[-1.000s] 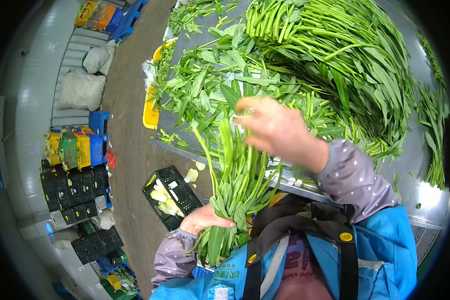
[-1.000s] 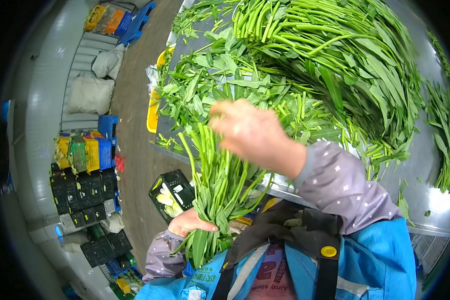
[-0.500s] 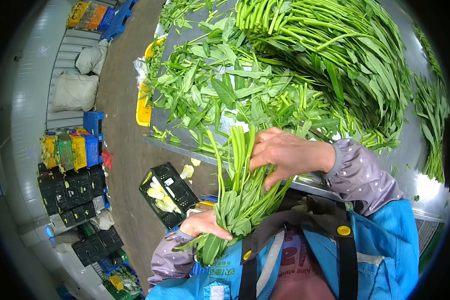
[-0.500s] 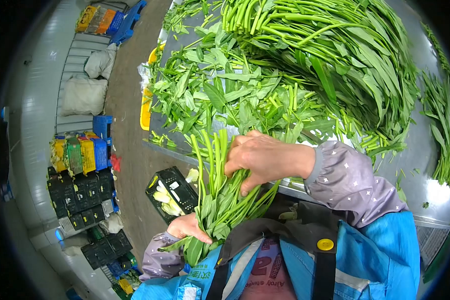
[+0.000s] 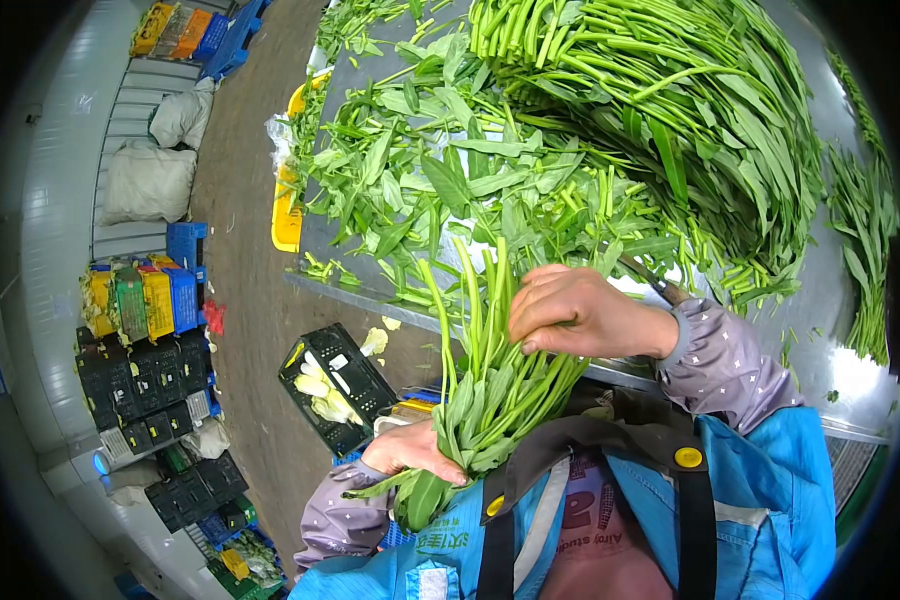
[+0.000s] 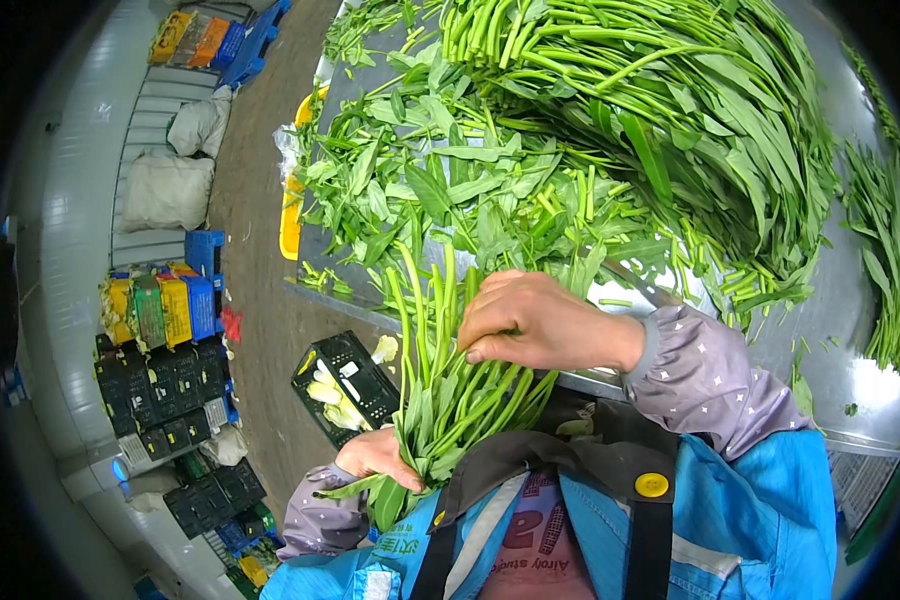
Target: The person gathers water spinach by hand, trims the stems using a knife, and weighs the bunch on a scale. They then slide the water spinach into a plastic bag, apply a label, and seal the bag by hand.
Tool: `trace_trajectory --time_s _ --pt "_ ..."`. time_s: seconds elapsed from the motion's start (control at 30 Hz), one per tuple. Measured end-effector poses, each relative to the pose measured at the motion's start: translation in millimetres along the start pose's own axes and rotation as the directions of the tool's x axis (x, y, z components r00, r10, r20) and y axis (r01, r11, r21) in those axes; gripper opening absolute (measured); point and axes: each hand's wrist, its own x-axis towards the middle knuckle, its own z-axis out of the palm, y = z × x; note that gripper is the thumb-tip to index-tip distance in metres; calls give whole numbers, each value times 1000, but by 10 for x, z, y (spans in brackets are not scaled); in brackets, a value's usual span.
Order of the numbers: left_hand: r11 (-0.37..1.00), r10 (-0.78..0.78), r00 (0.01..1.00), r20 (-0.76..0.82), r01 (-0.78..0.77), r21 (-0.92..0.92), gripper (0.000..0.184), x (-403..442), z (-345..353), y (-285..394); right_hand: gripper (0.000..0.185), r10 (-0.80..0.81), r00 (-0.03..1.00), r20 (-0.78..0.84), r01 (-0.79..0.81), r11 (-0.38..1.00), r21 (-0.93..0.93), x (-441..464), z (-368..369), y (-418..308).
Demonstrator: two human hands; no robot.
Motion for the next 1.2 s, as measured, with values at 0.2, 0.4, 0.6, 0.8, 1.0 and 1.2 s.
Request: trace_trajectory --time_s 0.2,0.4,0.6,0.8,1.0,1.2 --pt "997 8 1000 -26 -6 83 65 46 66 78 8 -160 975 -153 113 954 -276 5 -72 -54" --pt "982 -7 1000 -29 13 190 62 2 -6 -175 15 157 813 -561 -461 761 -455 -173 -723 383" --pt "992 42 990 -132 -26 127 68 0 -5 -163 17 -27 952 -306 -136 855 -500 -24 -372 53" --pt "998 30 983 -180 -17 68 73 -18 30 -152 17 56 992 111 -19 951 -308 -110 -63 76" --pt "993 31 986 -162 -11 118 74 3 22 -111 18 -34 981 189 87 955 -284 -118 71 43" --pt "994 62 985 -162 -46 98 66 -3 14 -118 9 301 918 -256 -268 951 156 -74 -163 32"
